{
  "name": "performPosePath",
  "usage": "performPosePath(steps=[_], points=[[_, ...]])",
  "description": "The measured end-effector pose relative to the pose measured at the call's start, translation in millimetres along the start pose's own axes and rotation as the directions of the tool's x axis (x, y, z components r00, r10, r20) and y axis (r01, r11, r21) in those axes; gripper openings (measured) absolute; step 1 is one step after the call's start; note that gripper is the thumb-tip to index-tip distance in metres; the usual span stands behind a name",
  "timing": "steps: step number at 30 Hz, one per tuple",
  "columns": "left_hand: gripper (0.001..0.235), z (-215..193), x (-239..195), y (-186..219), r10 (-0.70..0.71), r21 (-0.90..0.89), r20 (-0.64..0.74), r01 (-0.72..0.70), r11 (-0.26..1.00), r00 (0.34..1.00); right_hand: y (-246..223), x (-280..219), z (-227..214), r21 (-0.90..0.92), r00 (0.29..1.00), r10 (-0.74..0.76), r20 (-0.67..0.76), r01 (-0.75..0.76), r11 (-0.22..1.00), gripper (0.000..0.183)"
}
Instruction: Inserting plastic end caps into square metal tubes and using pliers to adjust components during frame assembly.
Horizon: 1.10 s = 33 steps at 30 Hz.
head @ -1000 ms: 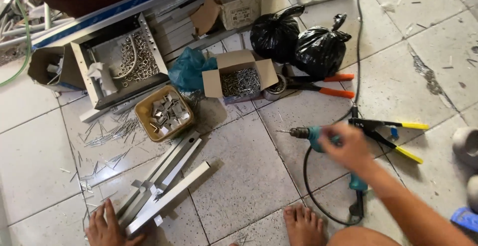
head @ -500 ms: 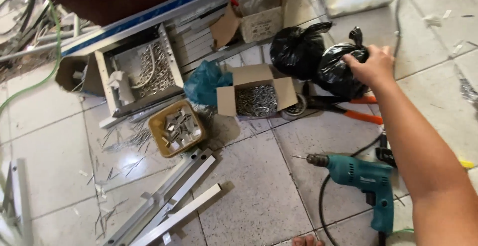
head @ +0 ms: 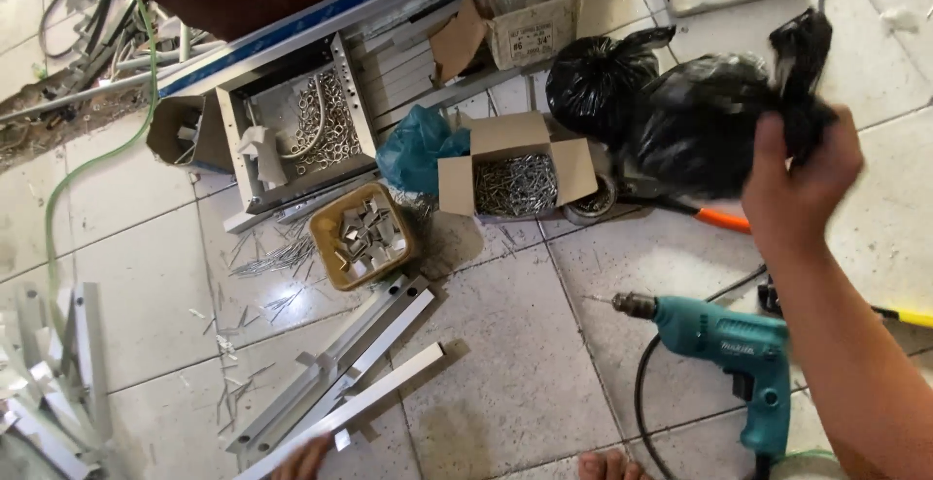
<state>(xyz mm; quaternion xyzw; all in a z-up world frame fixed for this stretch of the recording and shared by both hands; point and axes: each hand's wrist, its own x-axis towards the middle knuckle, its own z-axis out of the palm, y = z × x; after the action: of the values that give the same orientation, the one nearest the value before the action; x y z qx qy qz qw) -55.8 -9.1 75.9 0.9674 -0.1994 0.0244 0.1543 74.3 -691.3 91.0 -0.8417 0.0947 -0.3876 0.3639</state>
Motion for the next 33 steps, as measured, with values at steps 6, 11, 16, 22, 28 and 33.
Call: performPosePath(steps=[6,11,16,22,28,33], points=[[0.036,68.1,37.8,102.3,-0.023,-0.549,-0.059,-0.013,0.836,0.998,-139.1,-87.8,13.3,0.025,0.447,0.152,0.882,-0.366,0.93,0.03],[0.069,42.9,80.0,211.3,0.46,-0.473,0.106,-0.362,0.803,0.882,-159.9,-171.5,33.8,0.275,0.338,-0.215,0.916,-0.142,0.951,0.034],[0.066,58.8,91.6,198.7,0.443,-0.404,0.144,-0.356,0.842,0.885,-174.3,-160.0,40.9,0.155,0.573,0.02,0.819,-0.256,0.954,0.036],[0.076,56.0,115.3,187.5,0.361,-0.392,0.257,-0.245,0.887,0.897,-182.3,-189.3,42.6,0.165,0.773,-0.112,0.625,0.01,0.986,0.043],[0.05,68.7,125.6,184.6,0.335,-0.461,0.124,-0.245,0.853,0.934,-182.6,-204.7,55.7,0.118,0.728,-0.2,0.656,0.162,0.98,0.032],[0.012,66.7,138.5,189.9,0.323,-0.512,-0.128,-0.341,0.788,0.938,-182.8,-195.0,60.8,0.213,0.647,-0.175,0.742,0.02,0.977,0.021]])
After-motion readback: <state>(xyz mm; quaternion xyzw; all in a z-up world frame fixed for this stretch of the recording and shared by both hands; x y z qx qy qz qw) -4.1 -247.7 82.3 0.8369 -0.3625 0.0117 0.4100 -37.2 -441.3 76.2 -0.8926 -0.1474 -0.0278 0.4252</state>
